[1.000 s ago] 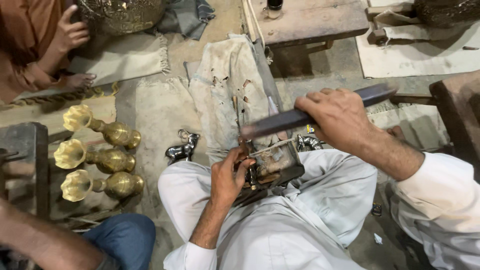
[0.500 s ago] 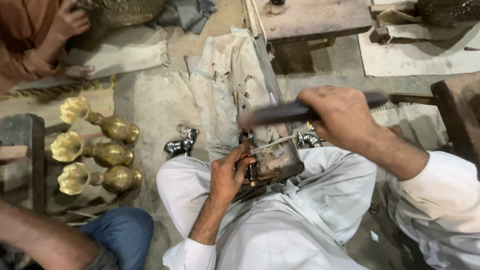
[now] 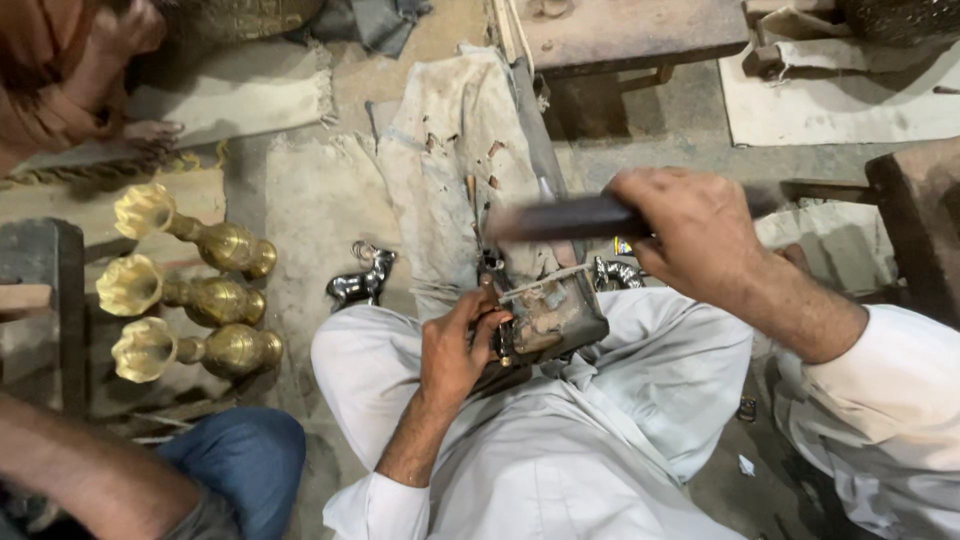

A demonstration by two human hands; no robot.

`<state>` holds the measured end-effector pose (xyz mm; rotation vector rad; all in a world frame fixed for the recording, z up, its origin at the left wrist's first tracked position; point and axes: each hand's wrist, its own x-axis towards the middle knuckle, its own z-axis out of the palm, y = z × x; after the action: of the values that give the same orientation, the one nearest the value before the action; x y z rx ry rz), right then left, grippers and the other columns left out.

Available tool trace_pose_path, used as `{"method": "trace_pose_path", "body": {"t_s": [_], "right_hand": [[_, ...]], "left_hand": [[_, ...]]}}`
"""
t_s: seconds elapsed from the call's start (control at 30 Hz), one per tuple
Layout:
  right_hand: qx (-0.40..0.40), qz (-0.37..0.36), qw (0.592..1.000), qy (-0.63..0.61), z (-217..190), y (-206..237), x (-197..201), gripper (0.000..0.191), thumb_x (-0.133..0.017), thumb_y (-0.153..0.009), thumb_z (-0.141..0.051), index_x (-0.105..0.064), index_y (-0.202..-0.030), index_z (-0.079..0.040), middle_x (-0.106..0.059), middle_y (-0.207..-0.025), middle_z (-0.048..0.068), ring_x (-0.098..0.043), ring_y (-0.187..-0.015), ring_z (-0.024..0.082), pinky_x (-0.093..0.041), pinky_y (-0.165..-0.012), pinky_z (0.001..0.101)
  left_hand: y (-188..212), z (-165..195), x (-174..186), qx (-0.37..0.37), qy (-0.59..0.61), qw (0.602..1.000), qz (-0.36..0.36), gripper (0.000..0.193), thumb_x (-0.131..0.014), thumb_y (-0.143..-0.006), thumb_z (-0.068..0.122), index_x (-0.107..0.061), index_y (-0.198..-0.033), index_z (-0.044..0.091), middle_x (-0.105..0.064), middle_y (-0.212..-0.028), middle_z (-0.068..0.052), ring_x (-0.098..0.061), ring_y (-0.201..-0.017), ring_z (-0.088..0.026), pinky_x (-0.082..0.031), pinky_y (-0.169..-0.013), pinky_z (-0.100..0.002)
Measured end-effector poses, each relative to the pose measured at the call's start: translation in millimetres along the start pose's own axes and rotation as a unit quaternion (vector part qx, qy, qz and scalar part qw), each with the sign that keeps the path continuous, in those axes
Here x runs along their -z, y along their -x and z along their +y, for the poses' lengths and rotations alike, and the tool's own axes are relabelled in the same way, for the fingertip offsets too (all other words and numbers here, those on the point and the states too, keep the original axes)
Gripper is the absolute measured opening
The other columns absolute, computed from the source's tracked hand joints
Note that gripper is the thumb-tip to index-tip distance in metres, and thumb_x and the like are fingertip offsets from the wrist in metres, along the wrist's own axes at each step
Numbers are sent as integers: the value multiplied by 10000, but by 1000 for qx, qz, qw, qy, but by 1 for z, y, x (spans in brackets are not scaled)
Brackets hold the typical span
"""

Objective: The person sits on the floor with a small metal figurine clamped on a board across their lap. They hold a punch against the figurine and strike it with a hammer, repositioning the piece and the punch repeatedly, and at times work on the piece with a small hand tool by hand.

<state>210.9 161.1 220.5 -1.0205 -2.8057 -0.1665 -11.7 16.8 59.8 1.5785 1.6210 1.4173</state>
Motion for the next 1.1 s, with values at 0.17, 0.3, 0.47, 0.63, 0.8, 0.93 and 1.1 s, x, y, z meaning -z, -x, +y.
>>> {"method": "trace_pose_path", "body": {"t_s": [0.17,0.3,0.47,0.63,0.8,0.93,1.1], "right_hand": [[46,34,998,29,-9,2,2,245,-768,-798,-113,-657,-1015,-139,-696,-896,58,-698,-864,275,-522,-745,445],[18,28,997,-64,-11,0,5,316,-728,-751,-78,-653,-1055,-122,-682,-916,80,-693,-888,284,-536,-775,419],[29,53,997,-56,-10,4,5,318,-718,-732,-59,-658,-1041,-111,-685,-913,64,-691,-876,262,-524,-781,416],[47,30,998,11,-12,12,6,204,-764,-795,-101,-682,-976,-147,-670,-842,37,-679,-799,233,-489,-701,399],[64,73,995,-38,-13,14,10,309,-747,-690,-58,-683,-983,-134,-671,-894,41,-672,-849,254,-495,-752,386],[71,92,993,-24,-13,15,11,341,-763,-692,-73,-686,-1022,-116,-669,-919,48,-668,-873,261,-487,-767,398],[95,93,990,46,-21,19,10,187,-756,-807,-112,-721,-982,-168,-661,-859,23,-662,-806,215,-487,-729,387]], "left_hand": [[9,-2,-2,-57,6,998,15,254,-766,-867,-17,-651,-1091,21,-775,-932,-140,-796,-844,-260,-597,-665,-345],[9,-1,-2,-24,1,1000,9,238,-822,-869,17,-658,-1041,19,-768,-889,-138,-788,-766,-247,-581,-606,-345],[5,-1,0,-53,-6,998,11,280,-749,-862,-72,-662,-1112,22,-773,-919,-133,-786,-815,-251,-593,-640,-343],[11,-4,5,-77,-8,996,-34,438,-611,-791,-179,-674,-1178,15,-779,-946,-134,-795,-836,-242,-595,-631,-336],[17,-13,3,-56,-35,996,-53,344,-612,-767,-184,-661,-1028,34,-805,-916,-89,-763,-712,-215,-571,-607,-341],[18,-17,-5,-54,-23,998,0,207,-744,-899,-72,-645,-1058,15,-735,-854,-126,-736,-712,-263,-559,-605,-361],[26,-18,-2,-84,-73,993,-48,282,-678,-817,-82,-724,-1068,38,-680,-718,-136,-704,-635,-302,-560,-604,-417]]}}
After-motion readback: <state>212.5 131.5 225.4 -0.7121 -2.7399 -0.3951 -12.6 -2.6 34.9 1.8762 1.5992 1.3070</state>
